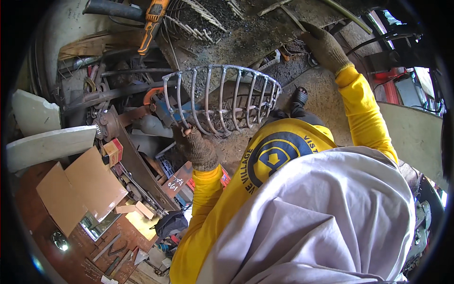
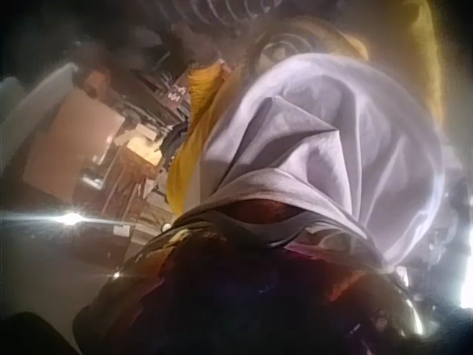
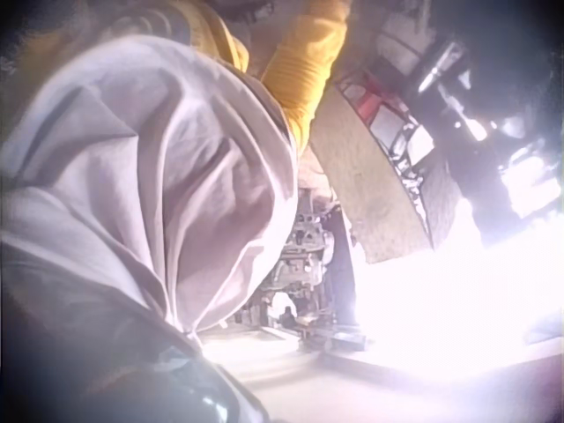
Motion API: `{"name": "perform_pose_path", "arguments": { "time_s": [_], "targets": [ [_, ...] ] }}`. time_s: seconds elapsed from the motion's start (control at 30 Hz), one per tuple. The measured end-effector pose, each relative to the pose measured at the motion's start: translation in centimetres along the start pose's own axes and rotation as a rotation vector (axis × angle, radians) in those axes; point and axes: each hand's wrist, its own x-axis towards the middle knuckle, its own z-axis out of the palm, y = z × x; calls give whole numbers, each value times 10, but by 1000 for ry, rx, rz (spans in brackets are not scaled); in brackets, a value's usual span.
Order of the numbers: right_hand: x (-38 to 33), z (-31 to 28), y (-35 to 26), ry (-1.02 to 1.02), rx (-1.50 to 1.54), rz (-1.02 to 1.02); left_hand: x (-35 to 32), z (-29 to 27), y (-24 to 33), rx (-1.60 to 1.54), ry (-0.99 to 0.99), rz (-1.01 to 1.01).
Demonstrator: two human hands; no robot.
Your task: The person welds a wire basket with a welding rod, rotating the basket and applying the rod to joints, and then taps the joints with a metal tool.
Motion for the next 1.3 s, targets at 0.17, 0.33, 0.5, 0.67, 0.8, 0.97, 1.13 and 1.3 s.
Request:
{"name": "perform_pose_path", "arguments": {
  "time_s": [0.17,0.33,0.5,0.67,0.8,0.97,1.13,1.3],
  "targets": [
    [-39,6,-8,170,-13,-180,5,23,16,-174,-123,-275],
    [-102,16,-4,80,126,-239,-6,56,0,-9,-184,-284],
    [-127,17,-30,-70,54,-79,-23,70,-52,148,-267,-251],
    [-119,10,-51,-52,-127,-332,-18,81,-7,-233,-272,-479],
    [-118,16,-60,23,-241,-442,-18,81,-20,-185,-342,-463],
    [-108,26,-44,-3,-421,-452,-24,87,-23,-322,-258,-575],
    [-112,24,-59,-27,-470,-454,-22,85,-28,-289,-341,-564],
    [-109,22,-55,45,-397,-482,-28,82,-34,-349,-329,-609]
  ]
}}
